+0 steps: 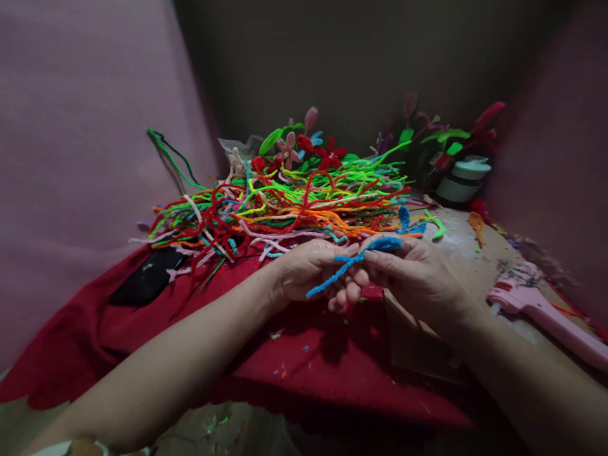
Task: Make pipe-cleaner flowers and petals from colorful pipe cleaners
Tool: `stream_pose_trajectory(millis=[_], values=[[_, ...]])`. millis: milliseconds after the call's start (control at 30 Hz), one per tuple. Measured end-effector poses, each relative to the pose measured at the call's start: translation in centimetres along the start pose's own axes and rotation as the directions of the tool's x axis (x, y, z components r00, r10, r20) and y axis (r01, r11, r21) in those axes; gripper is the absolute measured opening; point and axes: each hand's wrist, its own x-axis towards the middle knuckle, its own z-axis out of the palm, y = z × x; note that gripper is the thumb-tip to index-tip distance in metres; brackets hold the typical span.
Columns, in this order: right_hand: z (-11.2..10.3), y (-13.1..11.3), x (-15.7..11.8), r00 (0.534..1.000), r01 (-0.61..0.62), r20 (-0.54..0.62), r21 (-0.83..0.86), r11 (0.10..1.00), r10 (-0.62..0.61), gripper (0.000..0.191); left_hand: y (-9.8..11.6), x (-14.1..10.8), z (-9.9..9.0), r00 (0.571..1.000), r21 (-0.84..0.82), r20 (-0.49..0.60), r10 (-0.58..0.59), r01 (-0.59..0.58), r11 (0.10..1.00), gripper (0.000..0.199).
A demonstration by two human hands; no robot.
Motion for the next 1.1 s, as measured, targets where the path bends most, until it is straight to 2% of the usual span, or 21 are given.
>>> stream_pose_trajectory(millis=[100,200,267,333,367,400,433,467,500,533,600,733,800,867,967,1000,1033,1100], values=[[-0.2,0.2,-0.1,0.999,0.009,-0.037,-0.020,1.000,-0.009,0.011,-0.3,0.0,1.1,0.998,-0.056,0.056,-0.024,0.027,0.998,0.048],[-0.2,0.3,0.0,0.995,0.028,-0.092,-0.091,0.995,-0.037,0.013,-0.3,-0.3,1.6,0.997,-0.096,0.060,0.039,-0.033,0.995,0.042],[-0.2,0.3,0.1,0.991,0.045,-0.121,-0.148,0.988,-0.063,0.013,-0.3,-0.5,1.9,0.994,-0.065,0.005,0.107,-0.106,0.992,0.034],[0.0,0.2,0.1,0.984,0.059,-0.150,-0.209,0.976,-0.092,0.016,-0.2,-0.5,2.2,0.974,0.131,-0.127,0.186,-0.169,0.977,0.030],[0.2,0.1,0.1,0.980,0.064,-0.169,-0.244,0.968,-0.108,0.018,-0.2,-0.5,2.3,0.944,0.302,-0.207,0.256,-0.187,0.935,0.029],[0.3,-0.1,0.1,0.975,0.066,-0.188,-0.281,0.958,-0.122,0.021,-0.2,-0.5,2.4,0.893,0.493,-0.275,0.356,-0.187,0.850,0.029],[0.4,-0.2,0.1,0.971,0.063,-0.202,-0.314,0.947,-0.131,0.023,-0.2,-0.5,2.5,0.831,0.666,-0.307,0.465,-0.161,0.728,0.029],[0.5,-0.3,0.2,0.970,0.053,-0.205,-0.336,0.940,-0.128,0.024,-0.2,-0.5,2.6,0.776,0.794,-0.300,0.555,-0.119,0.596,0.029],[0.6,-0.4,0.2,0.972,0.042,-0.202,-0.343,0.938,-0.117,0.025,-0.2,-0.5,2.7,0.741,0.870,-0.273,0.614,-0.083,0.487,0.029],[0.6,-0.4,0.2,0.977,0.029,-0.188,-0.338,0.941,-0.098,0.024,-0.1,-0.6,2.7,0.730,0.903,-0.249,0.636,-0.062,0.425,0.029],[0.4,-0.5,0.2,0.987,0.010,-0.147,-0.307,0.952,-0.058,0.019,0.0,-0.7,2.7,0.767,0.903,-0.231,0.599,-0.061,0.426,0.029],[-0.1,-0.3,0.4,0.996,-0.004,-0.090,-0.257,0.966,-0.020,0.016,0.4,-1.0,2.6,0.849,0.843,-0.191,0.493,-0.115,0.525,0.026],[-0.1,-0.1,0.5,0.996,-0.002,-0.087,-0.271,0.963,-0.023,0.018,0.2,-1.1,2.7,0.855,0.855,-0.157,0.494,-0.133,0.502,0.025],[-0.1,0.3,0.5,0.991,0.021,-0.117,-0.321,0.947,-0.062,0.017,-0.2,-1.0,2.9,0.810,0.914,-0.164,0.564,-0.090,0.395,0.026],[0.1,0.8,0.5,0.975,0.030,-0.187,-0.426,0.904,-0.120,0.012,-1.2,-0.7,3.3,0.697,0.983,-0.172,0.697,0.071,0.171,0.028],[0.2,0.9,0.5,0.974,0.015,-0.199,-0.438,0.899,-0.113,0.012,-1.4,-0.6,3.4,0.676,0.985,-0.174,0.716,0.115,0.130,0.027],[0.2,0.9,0.5,0.976,-0.004,-0.199,-0.428,0.904,-0.090,0.013,-1.6,-0.5,3.5,0.669,0.983,-0.183,0.720,0.143,0.117,0.027],[0.3,0.7,0.5,0.985,-0.039,-0.170,-0.359,0.933,-0.024,0.013,-1.4,-0.5,3.6,0.683,0.976,-0.219,0.697,0.154,0.156,0.027]])
